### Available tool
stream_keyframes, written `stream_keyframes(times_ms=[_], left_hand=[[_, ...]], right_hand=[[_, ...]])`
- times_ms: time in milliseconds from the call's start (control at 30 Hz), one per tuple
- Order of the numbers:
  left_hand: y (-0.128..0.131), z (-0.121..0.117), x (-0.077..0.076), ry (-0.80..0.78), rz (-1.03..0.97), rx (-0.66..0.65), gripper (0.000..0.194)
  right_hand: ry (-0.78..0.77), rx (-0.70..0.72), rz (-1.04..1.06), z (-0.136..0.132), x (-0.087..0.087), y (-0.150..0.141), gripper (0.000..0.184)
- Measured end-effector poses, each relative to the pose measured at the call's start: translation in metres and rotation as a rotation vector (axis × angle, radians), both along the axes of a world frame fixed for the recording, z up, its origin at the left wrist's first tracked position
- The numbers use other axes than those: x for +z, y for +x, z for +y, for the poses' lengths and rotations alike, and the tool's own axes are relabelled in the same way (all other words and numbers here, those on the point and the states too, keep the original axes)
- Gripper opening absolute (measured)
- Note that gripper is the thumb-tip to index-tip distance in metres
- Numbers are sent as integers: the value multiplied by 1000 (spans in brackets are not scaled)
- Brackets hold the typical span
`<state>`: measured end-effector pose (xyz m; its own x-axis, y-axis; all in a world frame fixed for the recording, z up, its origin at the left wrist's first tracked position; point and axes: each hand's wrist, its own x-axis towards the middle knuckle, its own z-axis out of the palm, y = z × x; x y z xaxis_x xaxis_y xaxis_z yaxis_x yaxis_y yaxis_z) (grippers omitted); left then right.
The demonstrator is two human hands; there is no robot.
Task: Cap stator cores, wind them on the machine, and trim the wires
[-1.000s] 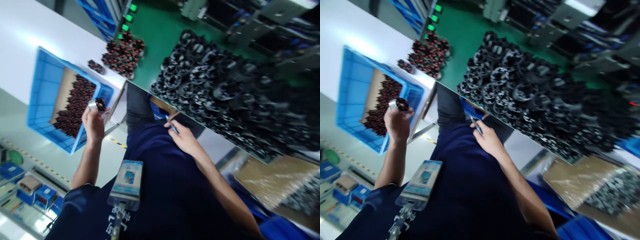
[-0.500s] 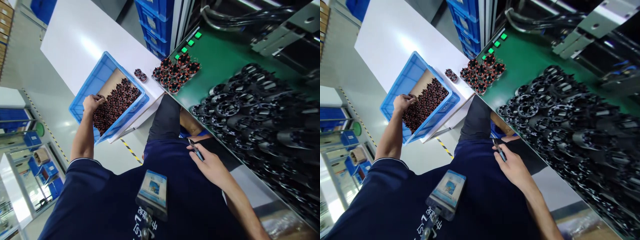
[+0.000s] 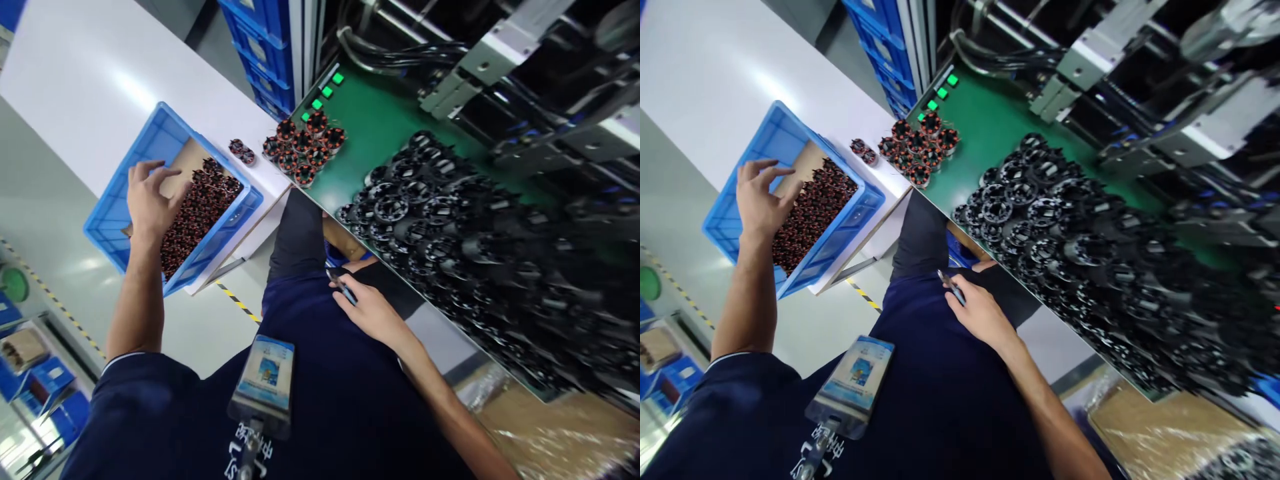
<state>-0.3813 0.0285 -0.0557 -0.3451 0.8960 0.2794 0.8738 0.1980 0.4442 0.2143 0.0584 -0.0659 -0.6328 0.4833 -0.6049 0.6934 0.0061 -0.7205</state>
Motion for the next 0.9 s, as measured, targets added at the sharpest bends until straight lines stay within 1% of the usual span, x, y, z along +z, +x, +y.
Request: stream_keyframes(times_ms=[33, 67, 133, 167, 233, 267, 300, 333, 433, 500, 533, 600, 667, 733, 833, 900], left_hand=[[22, 21, -4, 12, -12, -57, 67], [49, 42, -8, 8, -28, -148, 72], [108, 84, -14, -65, -83, -392, 79], [137, 102, -17, -119, -74, -471, 79], [185, 131, -22, -224, 10, -560, 73], [201, 142, -26, -271, 56, -582, 72], [211, 151, -29, -310, 94, -596, 73], [216, 158, -34, -341, 119, -606, 74], [210, 171, -44, -372, 135, -639, 79], [206, 171, -43, -338, 108, -655, 81], [207, 167, -40, -302, 86, -650, 81], [222, 152, -25, -202, 10, -612, 75], [250, 131, -2, -92, -113, -569, 65], [288, 106, 26, -2, -259, -554, 56], [342, 76, 64, 140, -419, -595, 49], [368, 63, 82, 244, -478, -633, 46]], right_hand=[[10, 4, 4, 1, 2, 0, 27], [19, 5, 7, 2, 4, 0, 25], [34, 5, 16, 2, 10, 1, 21], [44, 2, 19, 2, 14, 3, 19], [61, -16, 18, -1, 23, 9, 18], [67, -32, 13, -3, 27, 14, 19], [68, -53, 9, -5, 30, 19, 20], [63, -81, 9, -8, 32, 25, 21], [27, -195, 24, -17, 30, 43, 26], [6, -265, 45, -22, 25, 50, 28], [3, -293, 63, -24, 23, 52, 28], [15, -344, 130, -26, 21, 51, 29], [68, -426, 232, -25, 26, 45, 29], [164, -567, 356, -20, 35, 36, 26], [357, -812, 591, -7, 56, 21, 19], [465, -898, 743, 4, 71, 13, 16]])
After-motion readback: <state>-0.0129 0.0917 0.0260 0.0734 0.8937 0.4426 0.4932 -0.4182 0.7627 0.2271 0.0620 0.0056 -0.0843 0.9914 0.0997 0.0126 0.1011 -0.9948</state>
